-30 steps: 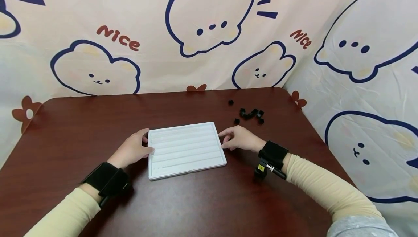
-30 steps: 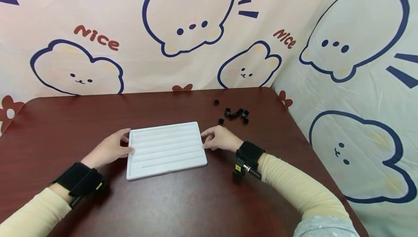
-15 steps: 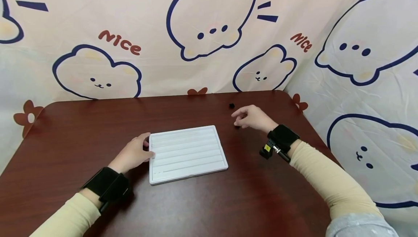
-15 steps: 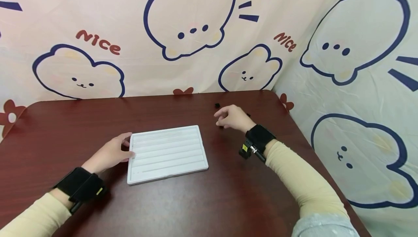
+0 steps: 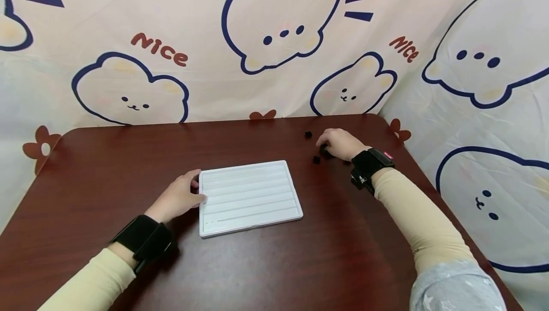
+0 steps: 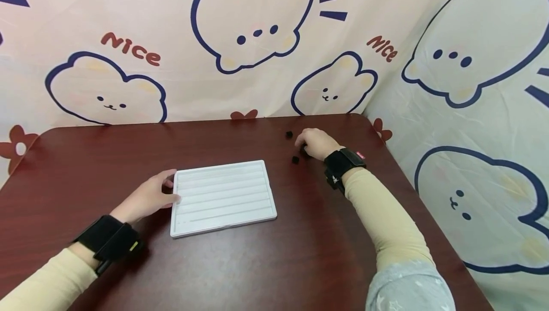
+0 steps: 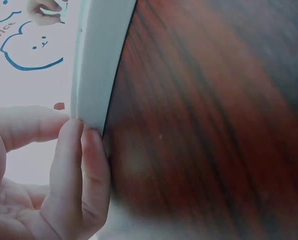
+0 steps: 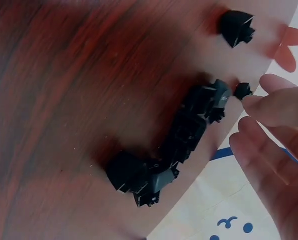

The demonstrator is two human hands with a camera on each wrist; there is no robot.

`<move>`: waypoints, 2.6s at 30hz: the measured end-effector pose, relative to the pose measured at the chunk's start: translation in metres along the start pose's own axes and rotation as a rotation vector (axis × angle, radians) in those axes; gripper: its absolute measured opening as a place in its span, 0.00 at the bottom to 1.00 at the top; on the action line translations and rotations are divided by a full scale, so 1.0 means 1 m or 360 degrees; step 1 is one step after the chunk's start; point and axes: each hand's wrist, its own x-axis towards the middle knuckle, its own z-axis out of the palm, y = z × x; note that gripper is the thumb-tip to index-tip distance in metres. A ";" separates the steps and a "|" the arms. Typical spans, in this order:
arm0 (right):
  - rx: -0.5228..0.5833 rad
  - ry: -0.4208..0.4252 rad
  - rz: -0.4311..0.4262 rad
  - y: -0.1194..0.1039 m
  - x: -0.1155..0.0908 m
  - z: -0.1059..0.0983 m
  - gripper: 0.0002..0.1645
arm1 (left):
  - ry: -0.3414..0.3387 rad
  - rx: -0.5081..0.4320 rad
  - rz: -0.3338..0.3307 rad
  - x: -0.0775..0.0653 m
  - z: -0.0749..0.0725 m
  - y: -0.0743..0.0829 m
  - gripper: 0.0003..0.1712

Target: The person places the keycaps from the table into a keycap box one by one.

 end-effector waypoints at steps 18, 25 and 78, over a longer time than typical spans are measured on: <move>-0.0024 -0.0056 0.0049 0.008 0.007 0.012 0.18 | 0.0007 -0.0044 0.0005 -0.001 0.001 -0.001 0.44; -0.0059 -0.0062 0.0012 0.008 0.009 0.013 0.18 | 0.0015 -0.0032 0.0001 0.000 0.001 0.000 0.44; -0.0062 0.0024 -0.0156 -0.028 0.004 0.010 0.16 | 0.0031 0.0004 0.0023 -0.001 0.001 -0.002 0.44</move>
